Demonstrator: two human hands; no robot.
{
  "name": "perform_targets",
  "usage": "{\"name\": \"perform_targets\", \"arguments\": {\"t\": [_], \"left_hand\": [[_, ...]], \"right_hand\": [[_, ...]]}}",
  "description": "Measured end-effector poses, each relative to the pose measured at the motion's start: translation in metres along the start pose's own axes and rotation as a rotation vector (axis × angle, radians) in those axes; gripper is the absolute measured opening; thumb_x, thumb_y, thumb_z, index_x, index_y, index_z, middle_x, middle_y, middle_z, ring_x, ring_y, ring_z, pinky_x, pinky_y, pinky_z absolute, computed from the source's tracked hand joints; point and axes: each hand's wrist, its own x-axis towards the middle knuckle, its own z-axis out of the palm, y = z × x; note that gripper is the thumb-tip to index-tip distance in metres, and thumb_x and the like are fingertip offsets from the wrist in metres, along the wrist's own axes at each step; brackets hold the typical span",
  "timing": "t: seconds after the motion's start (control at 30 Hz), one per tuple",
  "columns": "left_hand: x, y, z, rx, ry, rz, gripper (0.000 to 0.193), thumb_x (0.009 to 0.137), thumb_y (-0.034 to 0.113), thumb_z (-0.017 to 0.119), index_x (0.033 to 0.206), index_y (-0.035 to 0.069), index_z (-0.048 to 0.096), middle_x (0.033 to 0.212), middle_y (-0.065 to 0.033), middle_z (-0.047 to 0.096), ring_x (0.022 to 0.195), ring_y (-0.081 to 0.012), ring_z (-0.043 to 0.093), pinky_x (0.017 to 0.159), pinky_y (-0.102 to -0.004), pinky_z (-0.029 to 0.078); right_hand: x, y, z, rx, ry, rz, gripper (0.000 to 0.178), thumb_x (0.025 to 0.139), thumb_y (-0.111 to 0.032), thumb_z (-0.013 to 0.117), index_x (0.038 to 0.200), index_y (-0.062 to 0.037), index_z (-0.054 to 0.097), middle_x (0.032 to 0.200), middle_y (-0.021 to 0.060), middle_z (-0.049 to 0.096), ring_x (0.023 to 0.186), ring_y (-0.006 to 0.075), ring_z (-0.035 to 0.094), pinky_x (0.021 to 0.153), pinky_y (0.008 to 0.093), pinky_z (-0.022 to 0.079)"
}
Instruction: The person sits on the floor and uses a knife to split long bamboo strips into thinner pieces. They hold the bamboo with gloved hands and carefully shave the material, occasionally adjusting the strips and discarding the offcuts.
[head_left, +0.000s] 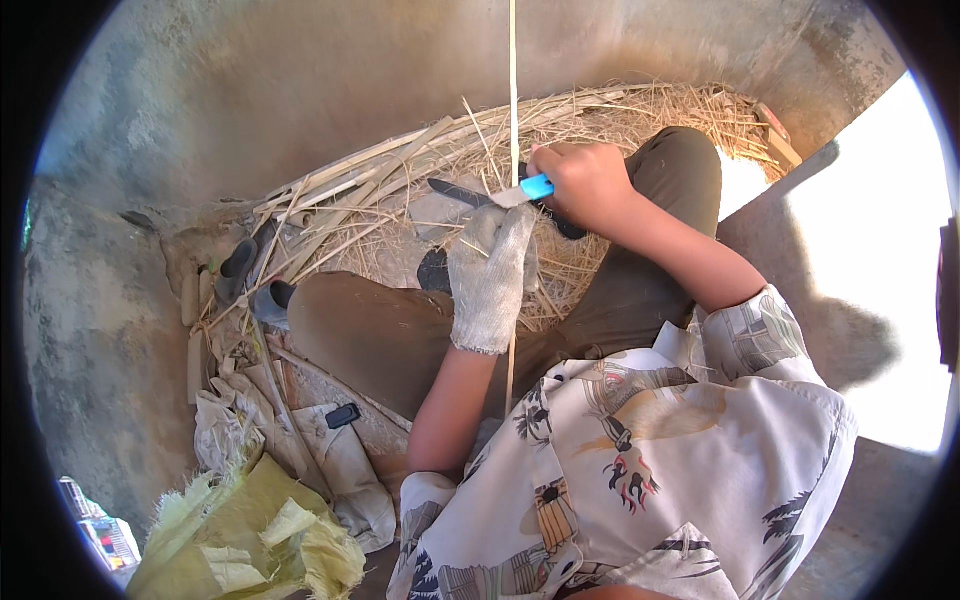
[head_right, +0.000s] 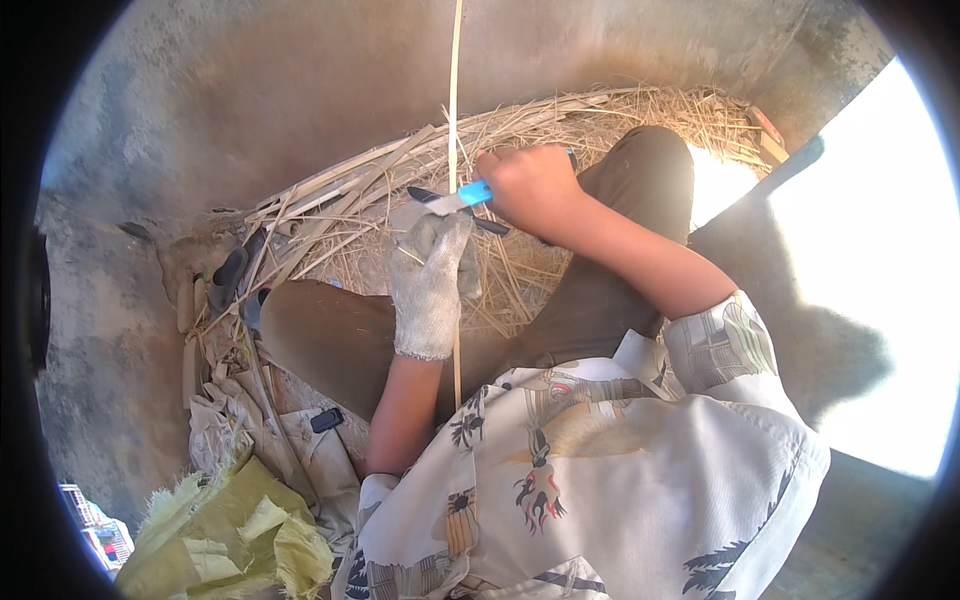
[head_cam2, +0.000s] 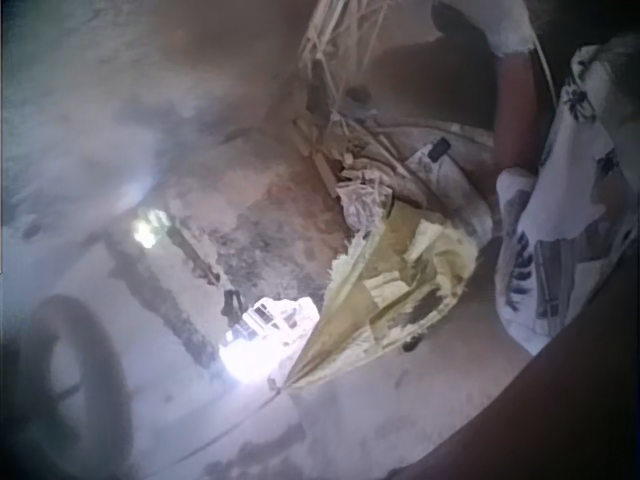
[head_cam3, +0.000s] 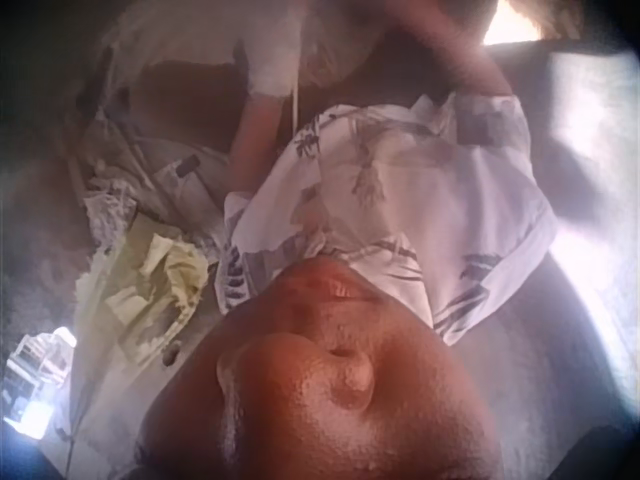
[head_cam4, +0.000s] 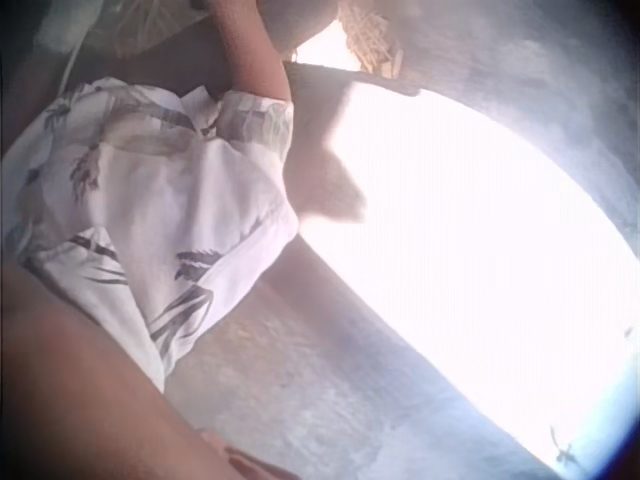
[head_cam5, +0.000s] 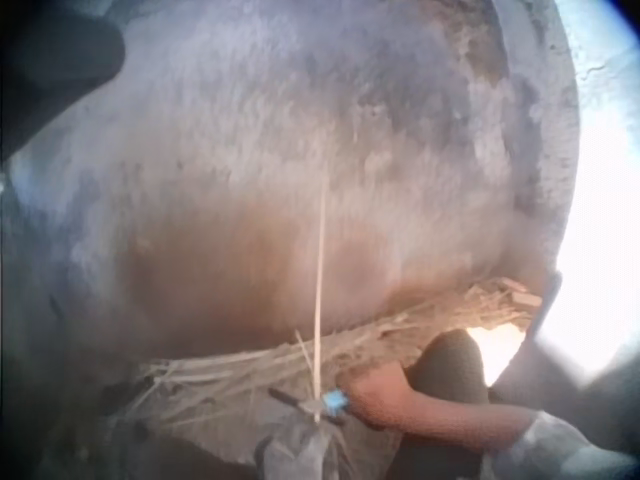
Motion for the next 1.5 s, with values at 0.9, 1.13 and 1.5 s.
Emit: {"name": "perform_targets", "arguments": {"t": [0.9, 1.13, 1.5], "left_hand": [[-0.004, -0.019, 0.003, -0.044, 0.073, 0.037, 0.017, 0.099, 0.021, 0.057, 0.095, 0.005, 0.063, 0.067, 0.0017, 0.054, 0.052, -0.0052, 0.049, 0.044, -0.0222, 0.038], [-0.003, -0.028, -0.002, 0.337, 0.139, 0.259, 0.022, 0.101, 0.021, 0.052, 0.098, 0.002, 0.063, 0.074, -0.0076, 0.059, 0.066, -0.0173, 0.057, 0.063, -0.0344, 0.046], [-0.007, -0.023, -0.003, 0.288, 0.211, 0.277, 0.025, 0.101, 0.021, 0.051, 0.095, 0.0, 0.063, 0.08, -0.0118, 0.062, 0.07, -0.0223, 0.057, 0.069, -0.0368, 0.047]], "right_hand": [[-0.028, -0.018, 0.001, -0.026, -0.174, 0.173, 0.008, 0.074, -0.019, 0.07, 0.075, -0.0124, 0.067, 0.066, 0.007, 0.065, 0.058, 0.0287, 0.065, 0.051, 0.041, 0.051], [-0.014, -0.014, 0.01, -0.078, -0.16, 0.207, 0.012, 0.078, -0.022, 0.066, 0.074, -0.01, 0.065, 0.064, 0.0096, 0.064, 0.056, 0.0307, 0.064, 0.049, 0.0422, 0.049], [0.019, -0.002, 0.028, -0.119, 0.178, 0.135, 0.011, 0.082, -0.013, 0.061, 0.072, -0.011, 0.062, 0.061, 0.0062, 0.062, 0.052, 0.0279, 0.061, 0.047, 0.0404, 0.047]]}}
